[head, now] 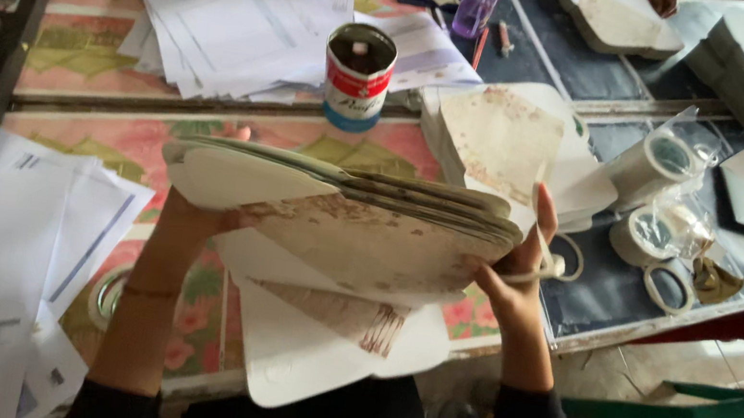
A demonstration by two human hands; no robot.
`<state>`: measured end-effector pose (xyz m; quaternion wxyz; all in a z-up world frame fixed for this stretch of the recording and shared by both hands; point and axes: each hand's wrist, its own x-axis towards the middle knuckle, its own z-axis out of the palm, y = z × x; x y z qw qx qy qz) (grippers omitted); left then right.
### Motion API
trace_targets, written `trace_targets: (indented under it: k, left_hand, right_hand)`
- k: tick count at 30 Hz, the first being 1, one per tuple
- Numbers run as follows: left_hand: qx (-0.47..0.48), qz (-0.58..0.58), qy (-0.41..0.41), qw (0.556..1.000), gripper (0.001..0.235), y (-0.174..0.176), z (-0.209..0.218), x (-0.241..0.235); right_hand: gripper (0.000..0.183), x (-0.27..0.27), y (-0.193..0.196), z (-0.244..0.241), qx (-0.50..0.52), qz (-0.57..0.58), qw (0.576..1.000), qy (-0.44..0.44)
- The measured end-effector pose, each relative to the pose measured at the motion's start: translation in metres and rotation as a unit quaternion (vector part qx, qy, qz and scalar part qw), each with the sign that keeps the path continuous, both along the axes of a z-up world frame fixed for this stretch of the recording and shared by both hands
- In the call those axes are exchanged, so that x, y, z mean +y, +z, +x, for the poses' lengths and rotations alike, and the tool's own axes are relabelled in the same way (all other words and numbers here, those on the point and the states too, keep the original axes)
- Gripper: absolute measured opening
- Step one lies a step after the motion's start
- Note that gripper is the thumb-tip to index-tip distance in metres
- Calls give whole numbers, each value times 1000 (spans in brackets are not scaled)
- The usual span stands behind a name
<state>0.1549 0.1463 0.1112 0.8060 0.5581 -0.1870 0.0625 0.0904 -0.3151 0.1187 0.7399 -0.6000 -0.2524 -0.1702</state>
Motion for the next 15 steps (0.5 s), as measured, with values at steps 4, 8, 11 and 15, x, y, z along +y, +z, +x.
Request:
trace_targets:
  k: [4,8,11,15]
  left_hand:
    - [33,46,62,996,96,-45,1,12]
    - [-2,72,88,994,149,-59,-7,-17]
    - [-28,58,78,995,152,-56,-13,-39]
    - [-31,15,95,995,132,-61,-14,-34]
  right_hand:
    - [148,-4,-15,9,19,-3,1000,21]
    - [125,16,-9,4,36,21,999,30]
    - [127,56,9,0,10,-37,999,-34]
    - [130,39,-8,16,5,-19,996,-82]
